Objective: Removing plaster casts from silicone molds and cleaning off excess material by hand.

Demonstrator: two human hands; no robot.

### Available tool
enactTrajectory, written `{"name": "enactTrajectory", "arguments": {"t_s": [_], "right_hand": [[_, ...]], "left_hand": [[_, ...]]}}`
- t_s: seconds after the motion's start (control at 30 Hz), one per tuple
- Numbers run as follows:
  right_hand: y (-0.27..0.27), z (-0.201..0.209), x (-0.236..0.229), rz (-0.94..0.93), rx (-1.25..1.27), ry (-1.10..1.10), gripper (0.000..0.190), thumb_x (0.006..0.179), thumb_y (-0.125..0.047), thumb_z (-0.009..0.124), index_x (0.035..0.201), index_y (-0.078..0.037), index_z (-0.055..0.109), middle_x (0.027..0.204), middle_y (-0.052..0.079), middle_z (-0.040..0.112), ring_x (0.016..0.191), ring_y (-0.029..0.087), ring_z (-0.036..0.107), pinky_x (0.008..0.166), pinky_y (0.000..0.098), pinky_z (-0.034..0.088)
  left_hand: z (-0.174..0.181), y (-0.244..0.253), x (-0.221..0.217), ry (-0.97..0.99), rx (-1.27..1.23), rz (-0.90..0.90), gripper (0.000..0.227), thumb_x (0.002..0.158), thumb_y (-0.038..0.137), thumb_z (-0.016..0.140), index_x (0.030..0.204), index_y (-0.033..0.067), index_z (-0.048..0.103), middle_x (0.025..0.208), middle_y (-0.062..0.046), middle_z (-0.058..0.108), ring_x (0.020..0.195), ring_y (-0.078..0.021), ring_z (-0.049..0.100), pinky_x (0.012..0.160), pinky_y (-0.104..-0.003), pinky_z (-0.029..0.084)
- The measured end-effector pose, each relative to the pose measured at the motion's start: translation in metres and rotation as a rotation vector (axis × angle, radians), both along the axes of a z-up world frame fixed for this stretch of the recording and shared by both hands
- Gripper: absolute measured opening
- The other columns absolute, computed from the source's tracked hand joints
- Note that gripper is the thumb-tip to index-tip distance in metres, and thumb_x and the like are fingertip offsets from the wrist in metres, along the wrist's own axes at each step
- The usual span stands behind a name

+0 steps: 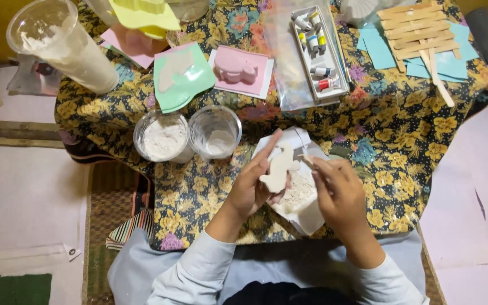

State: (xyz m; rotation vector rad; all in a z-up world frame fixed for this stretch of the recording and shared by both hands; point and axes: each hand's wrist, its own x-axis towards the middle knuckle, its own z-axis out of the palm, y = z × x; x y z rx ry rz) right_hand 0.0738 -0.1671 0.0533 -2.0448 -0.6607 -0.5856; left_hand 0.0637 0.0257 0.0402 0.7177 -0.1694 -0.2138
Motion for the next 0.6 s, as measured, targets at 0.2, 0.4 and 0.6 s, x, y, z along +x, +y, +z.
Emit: {"name": "enactTrajectory", "arguments": {"t_s": [0.2, 0.4, 0.6], "right_hand": [[0.014, -0.021, 0.004, -0.097, -0.134, -0.125, 0.026, 0.091, -0.001, 0.072, 0.115, -0.009, 0.076, 0.084, 0.000, 0.061, 0.058, 0.014, 0.058, 0.050, 0.0235, 0.050], [0.016, -0.048, -0.001, -0.095, -0.197, -0.146, 0.028, 0.091, 0.003, 0.067, 0.117, -0.007, 0.074, 0.081, 0.002, 0.052, 0.057, 0.011, 0.051, 0.050, 0.0212, 0.050], [0.011, -0.044, 0.013, -0.142, -0.194, -0.243, 0.026, 0.093, 0.003, 0.070, 0.117, -0.006, 0.075, 0.079, 0.000, 0.048, 0.054, 0.013, 0.051, 0.050, 0.0236, 0.050]], "left_hand": [[-0.029, 0.001, 0.018, 0.104, 0.058, 0.050, 0.064, 0.099, 0.041, 0.037, 0.154, 0.0075, 0.040, 0.061, -0.017, 0.057, 0.037, -0.0113, 0.039, 0.031, -0.017, 0.028], [-0.030, -0.002, 0.022, 0.127, 0.135, 0.102, 0.060, 0.096, 0.033, 0.034, 0.149, 0.0058, 0.046, 0.054, -0.016, 0.052, 0.035, -0.0119, 0.036, 0.029, -0.018, 0.022], [-0.036, -0.006, 0.021, 0.164, 0.124, 0.121, 0.059, 0.095, 0.030, 0.036, 0.145, 0.0035, 0.051, 0.055, -0.018, 0.054, 0.039, -0.0135, 0.040, 0.029, -0.018, 0.023]]}}
